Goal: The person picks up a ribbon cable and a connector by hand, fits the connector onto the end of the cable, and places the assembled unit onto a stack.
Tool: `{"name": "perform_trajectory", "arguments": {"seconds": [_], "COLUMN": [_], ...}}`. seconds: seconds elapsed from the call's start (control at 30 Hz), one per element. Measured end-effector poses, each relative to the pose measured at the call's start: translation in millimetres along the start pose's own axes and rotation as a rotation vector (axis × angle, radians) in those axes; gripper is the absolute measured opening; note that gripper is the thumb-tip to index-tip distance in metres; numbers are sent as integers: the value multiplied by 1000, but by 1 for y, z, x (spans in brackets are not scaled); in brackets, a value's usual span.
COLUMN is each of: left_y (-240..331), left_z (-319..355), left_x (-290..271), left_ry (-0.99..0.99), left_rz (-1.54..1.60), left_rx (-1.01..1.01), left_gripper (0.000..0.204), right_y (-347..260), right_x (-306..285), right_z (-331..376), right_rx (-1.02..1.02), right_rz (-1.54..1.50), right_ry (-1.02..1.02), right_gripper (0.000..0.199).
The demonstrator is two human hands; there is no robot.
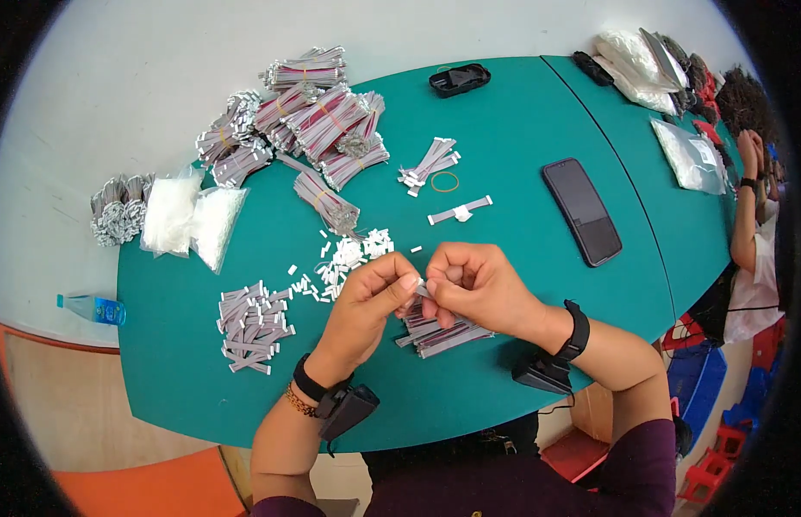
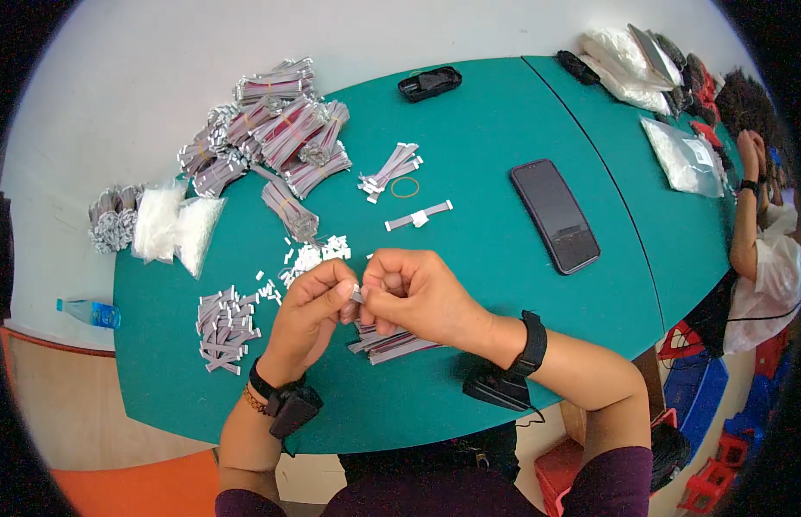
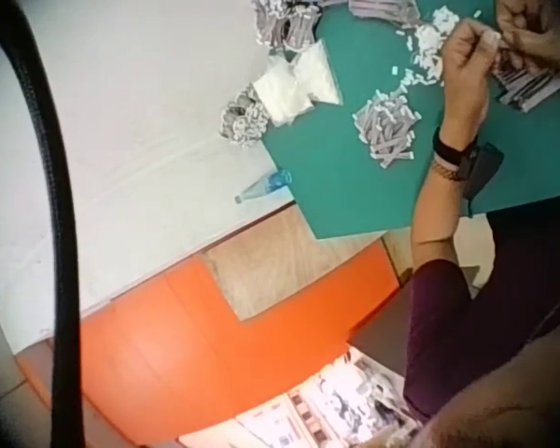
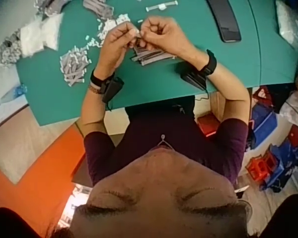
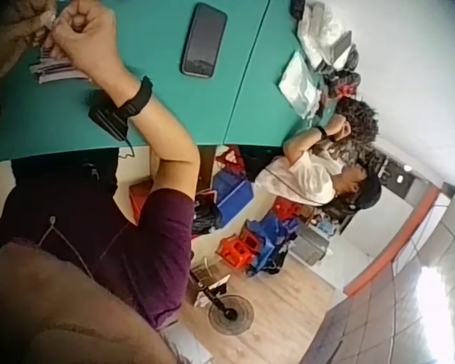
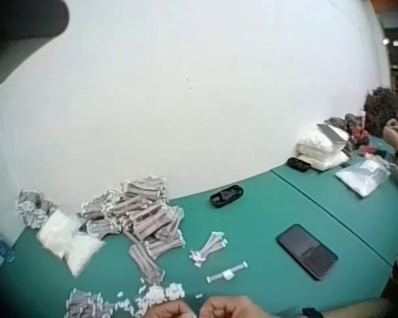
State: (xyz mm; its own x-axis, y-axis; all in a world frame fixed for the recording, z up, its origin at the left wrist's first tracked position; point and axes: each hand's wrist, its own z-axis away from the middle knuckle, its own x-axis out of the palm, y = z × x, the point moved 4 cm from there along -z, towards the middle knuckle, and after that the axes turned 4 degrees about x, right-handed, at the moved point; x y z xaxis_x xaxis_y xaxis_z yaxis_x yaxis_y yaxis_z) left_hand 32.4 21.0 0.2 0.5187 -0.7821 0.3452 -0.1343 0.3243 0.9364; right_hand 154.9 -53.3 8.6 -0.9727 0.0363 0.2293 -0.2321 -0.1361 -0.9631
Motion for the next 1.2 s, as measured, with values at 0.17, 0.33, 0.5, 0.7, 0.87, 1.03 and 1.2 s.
{"name": "perform_trajectory", "arguments": {"seconds": [0.17, 0.33, 0.5, 0.7, 0.87, 1.03, 1.2], "left_y": [1, 2, 6, 6, 5, 5, 8], "left_z": [0, 1, 1, 2, 1, 1, 2], "left_x": [-1, -1, 3, 3, 7, 6, 5], "left_ry": [15, 24, 20, -5, 13, 5, 19], "left_rz": [-46, -152, -241, -273, -241, -205, -232], "left_rx": [34, 83, 133, 136, 138, 121, 123], "left_gripper": [17, 17, 16, 15, 16, 17, 18], "right_y": [-1, -2, 0, 4, 5, 5, 0], "right_x": [2, 3, 2, 1, 1, 1, 1], "right_z": [-1, -1, 0, -1, 0, 0, 0], "right_rx": [2, -7, -6, 7, 4, -20, -9], "right_rz": [-26, -21, 11, 14, 35, 96, 37], "right_ry": [-13, 1, 13, 8, 3, 21, 6], "right_gripper": [7, 6, 5, 6, 6, 6, 7]}}
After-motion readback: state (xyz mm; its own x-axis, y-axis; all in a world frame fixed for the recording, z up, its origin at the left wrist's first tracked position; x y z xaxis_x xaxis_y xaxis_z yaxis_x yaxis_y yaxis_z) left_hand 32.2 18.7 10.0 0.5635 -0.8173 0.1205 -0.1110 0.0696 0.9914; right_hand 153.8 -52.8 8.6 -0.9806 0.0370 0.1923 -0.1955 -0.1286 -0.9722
